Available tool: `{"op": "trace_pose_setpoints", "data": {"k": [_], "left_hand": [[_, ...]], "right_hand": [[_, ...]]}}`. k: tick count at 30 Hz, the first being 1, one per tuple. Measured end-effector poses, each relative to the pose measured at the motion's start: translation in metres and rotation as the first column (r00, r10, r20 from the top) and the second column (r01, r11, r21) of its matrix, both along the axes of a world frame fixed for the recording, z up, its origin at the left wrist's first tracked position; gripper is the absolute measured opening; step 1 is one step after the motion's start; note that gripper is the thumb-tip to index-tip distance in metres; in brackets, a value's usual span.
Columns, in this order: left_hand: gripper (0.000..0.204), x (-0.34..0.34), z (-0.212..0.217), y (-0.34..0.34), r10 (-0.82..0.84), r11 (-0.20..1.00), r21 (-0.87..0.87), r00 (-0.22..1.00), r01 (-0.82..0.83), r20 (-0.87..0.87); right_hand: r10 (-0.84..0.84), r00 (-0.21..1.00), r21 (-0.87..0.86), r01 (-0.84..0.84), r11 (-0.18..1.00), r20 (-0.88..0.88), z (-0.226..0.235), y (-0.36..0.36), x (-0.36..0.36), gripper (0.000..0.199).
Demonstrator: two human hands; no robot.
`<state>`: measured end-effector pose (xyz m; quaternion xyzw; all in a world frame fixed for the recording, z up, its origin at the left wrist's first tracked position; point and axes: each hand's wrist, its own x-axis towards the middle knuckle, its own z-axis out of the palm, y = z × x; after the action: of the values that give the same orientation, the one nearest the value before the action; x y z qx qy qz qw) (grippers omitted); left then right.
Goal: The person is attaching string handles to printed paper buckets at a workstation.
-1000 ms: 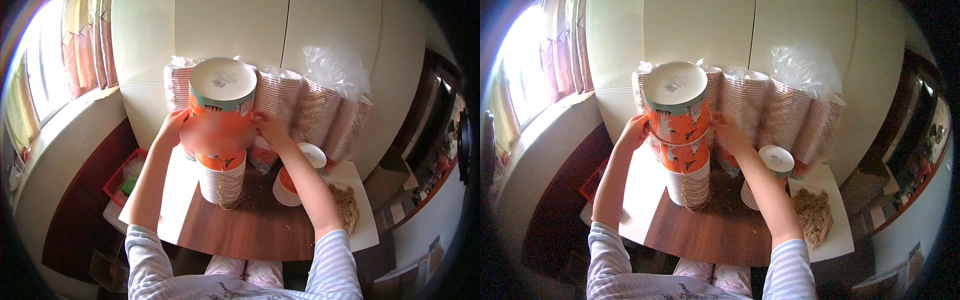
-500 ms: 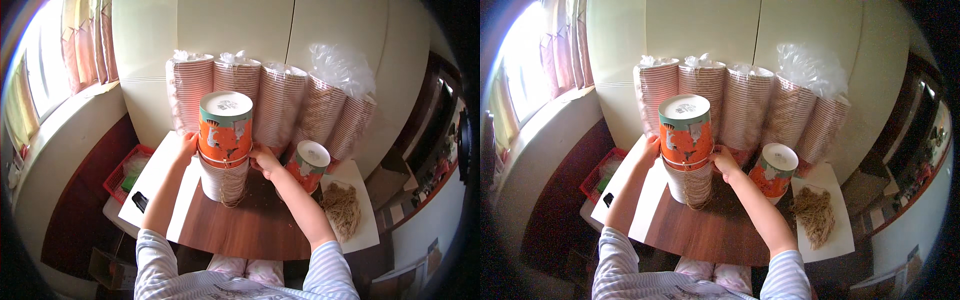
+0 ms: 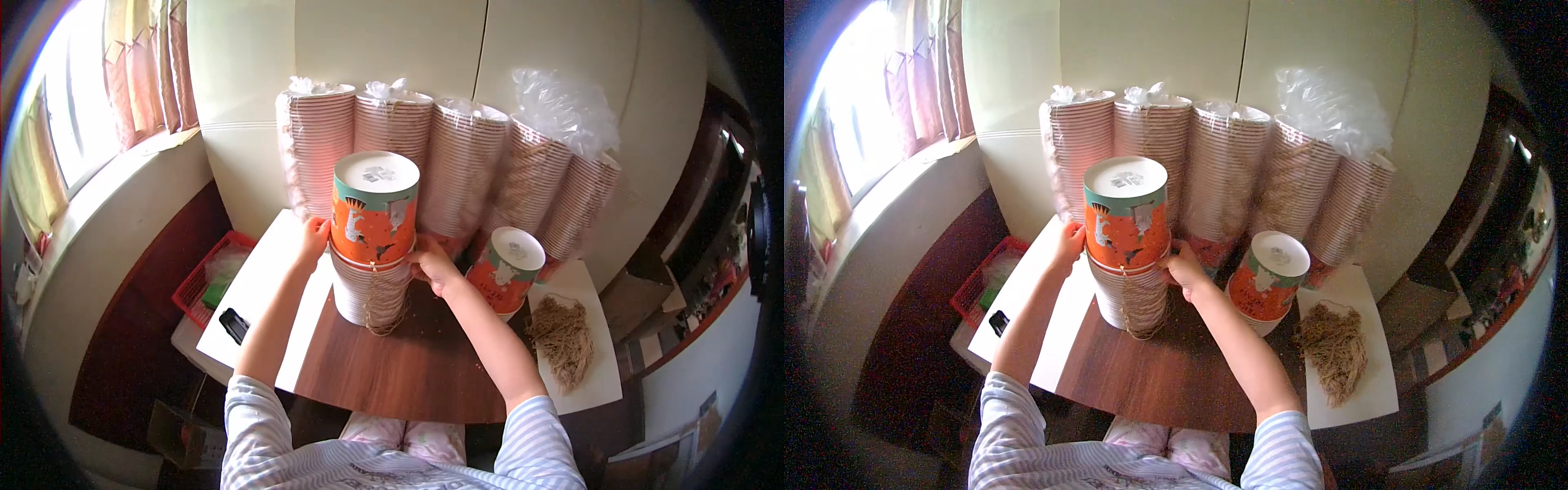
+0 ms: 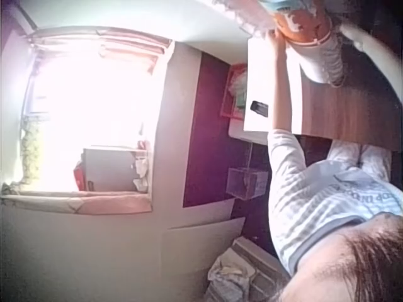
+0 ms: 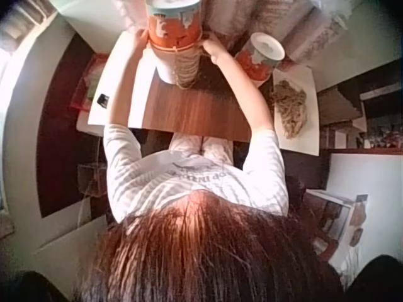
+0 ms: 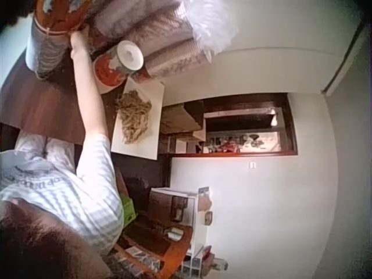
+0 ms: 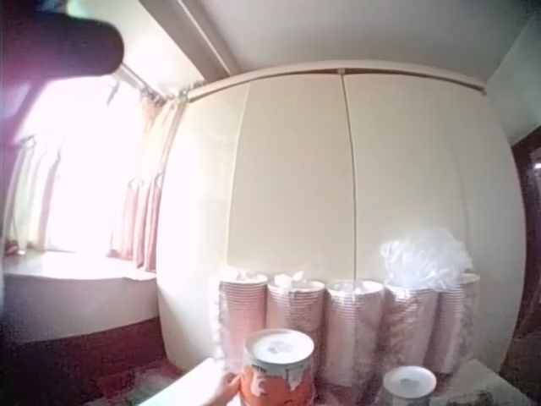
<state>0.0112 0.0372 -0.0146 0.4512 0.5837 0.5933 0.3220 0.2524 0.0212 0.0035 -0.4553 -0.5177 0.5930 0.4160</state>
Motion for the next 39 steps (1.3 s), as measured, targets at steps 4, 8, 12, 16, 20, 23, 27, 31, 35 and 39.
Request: {"op": "trace_pose_setpoints", "data": {"k": [4,8,12,16,20,23,27,31,35,39], "left_hand": [[0.018,-0.002,-0.001,-0.002,0.000,1.000,0.008,1.000,0.000,0.004],[0.021,-0.006,-0.010,-0.001,-0.013,0.998,0.066,0.996,0.019,-0.083],[0.019,-0.004,-0.010,-0.003,-0.013,0.998,0.055,0.996,0.018,-0.092],[0.013,-0.002,-0.006,-0.006,-0.007,1.000,-0.027,0.999,0.006,-0.033],[0.011,-0.003,-0.013,-0.005,-0.002,1.000,0.014,0.999,0.002,-0.033],[0.011,-0.006,-0.016,-0.004,0.026,1.000,0.014,0.999,-0.026,-0.036],[0.014,0.007,-0.008,-0.011,-0.009,0.999,-0.037,1.000,0.010,0.028],[0.024,0.002,-0.044,-0.040,0.033,0.999,0.013,0.992,-0.035,0.124],[0.017,0.035,-0.094,-0.097,-0.135,0.962,0.256,0.977,0.091,0.162],[0.015,0.084,-0.100,-0.167,-0.196,0.967,0.103,0.940,0.232,-0.281]], "right_hand": [[-0.001,0.999,0.035,-0.001,0.999,0.039,0.003,0.002,-0.003,0.030],[0.063,0.997,0.015,-0.064,0.998,0.044,0.001,0.008,0.000,0.033],[0.016,1.000,-0.023,-0.016,1.000,-0.009,0.005,0.003,-0.002,0.041],[-0.003,1.000,-0.068,0.001,0.998,-0.029,0.009,0.001,-0.001,0.045],[0.026,1.000,-0.030,-0.027,0.999,-0.017,0.001,0.011,0.002,0.046],[0.077,0.997,-0.049,-0.078,0.996,-0.020,0.001,0.011,0.002,0.048],[0.043,0.997,0.080,-0.048,0.996,0.064,-0.020,0.016,0.014,0.045],[-0.385,0.839,0.829,-0.130,0.544,0.384,-0.010,-0.016,0.043,0.041],[-0.702,0.484,0.852,-0.314,0.419,0.523,0.030,-0.046,0.115,0.037],[-0.731,0.214,0.756,-0.296,0.584,0.649,0.025,-0.045,0.166,0.029]]}}
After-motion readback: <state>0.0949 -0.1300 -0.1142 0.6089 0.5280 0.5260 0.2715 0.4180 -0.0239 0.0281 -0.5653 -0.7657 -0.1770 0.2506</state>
